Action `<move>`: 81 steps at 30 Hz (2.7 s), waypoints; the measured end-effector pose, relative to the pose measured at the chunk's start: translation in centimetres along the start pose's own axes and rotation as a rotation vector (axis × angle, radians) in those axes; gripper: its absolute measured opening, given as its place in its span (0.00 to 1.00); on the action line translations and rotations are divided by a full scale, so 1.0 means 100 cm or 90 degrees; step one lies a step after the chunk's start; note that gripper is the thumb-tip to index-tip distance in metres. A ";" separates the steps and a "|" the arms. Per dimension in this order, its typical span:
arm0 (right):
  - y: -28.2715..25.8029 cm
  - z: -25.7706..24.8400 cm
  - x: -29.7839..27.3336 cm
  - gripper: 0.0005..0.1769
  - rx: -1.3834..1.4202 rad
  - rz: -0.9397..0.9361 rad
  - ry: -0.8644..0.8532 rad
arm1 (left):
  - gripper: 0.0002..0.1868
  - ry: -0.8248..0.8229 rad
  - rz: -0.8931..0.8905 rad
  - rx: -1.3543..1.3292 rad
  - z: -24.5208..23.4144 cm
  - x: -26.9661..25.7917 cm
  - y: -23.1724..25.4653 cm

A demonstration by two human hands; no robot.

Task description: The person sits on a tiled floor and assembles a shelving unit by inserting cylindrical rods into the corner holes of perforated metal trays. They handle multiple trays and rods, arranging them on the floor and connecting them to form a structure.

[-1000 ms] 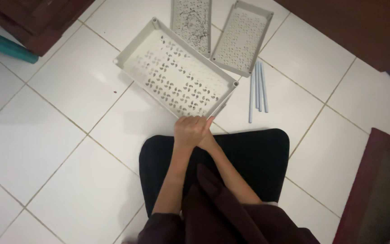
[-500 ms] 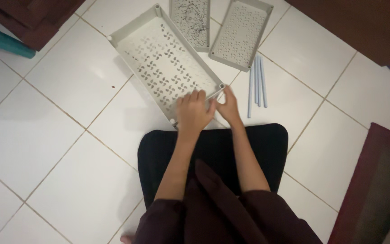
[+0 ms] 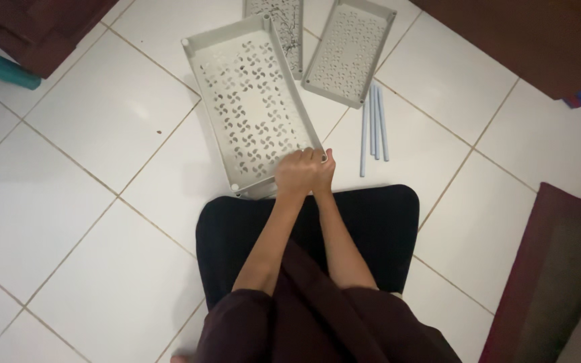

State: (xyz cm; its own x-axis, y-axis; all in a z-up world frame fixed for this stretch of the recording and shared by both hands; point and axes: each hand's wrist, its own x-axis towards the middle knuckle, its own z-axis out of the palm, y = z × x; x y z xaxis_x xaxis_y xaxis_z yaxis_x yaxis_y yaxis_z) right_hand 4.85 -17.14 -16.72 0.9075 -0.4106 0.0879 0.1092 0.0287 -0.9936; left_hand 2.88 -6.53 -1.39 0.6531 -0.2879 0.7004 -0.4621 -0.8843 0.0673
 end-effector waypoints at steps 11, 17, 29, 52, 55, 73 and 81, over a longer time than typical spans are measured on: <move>-0.023 -0.077 -0.007 0.29 0.161 0.055 0.058 | 0.35 0.117 0.071 -0.047 -0.084 0.051 -0.027; -0.029 -0.032 -0.016 0.34 0.087 0.006 0.092 | 0.31 0.088 -0.048 -0.058 -0.081 0.041 -0.060; -0.011 0.039 -0.093 0.21 0.021 0.001 0.065 | 0.19 -0.138 -0.282 0.268 -0.060 0.024 -0.064; -0.058 0.058 -0.086 0.14 -0.172 0.034 -0.436 | 0.19 -0.381 -0.635 -0.211 -0.055 -0.091 -0.062; -0.082 0.058 -0.067 0.17 -0.200 -0.002 -0.480 | 0.19 -0.275 -0.542 -0.294 -0.071 -0.094 -0.063; -0.206 0.173 0.023 0.18 -0.543 -0.591 -0.361 | 0.10 -0.253 -0.399 -0.365 -0.109 -0.109 -0.101; -0.222 0.129 0.034 0.06 -0.534 -0.460 -0.179 | 0.11 -0.121 -0.379 -0.220 -0.076 -0.126 -0.121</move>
State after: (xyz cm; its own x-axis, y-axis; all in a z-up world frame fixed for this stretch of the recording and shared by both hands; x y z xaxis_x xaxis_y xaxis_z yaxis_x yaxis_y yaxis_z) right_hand 10.77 -7.37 6.56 0.8122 0.1378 0.5669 0.4338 -0.7924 -0.4289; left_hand -4.34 10.66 -5.64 0.9321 0.1209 0.3414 -0.1379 -0.7531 0.6433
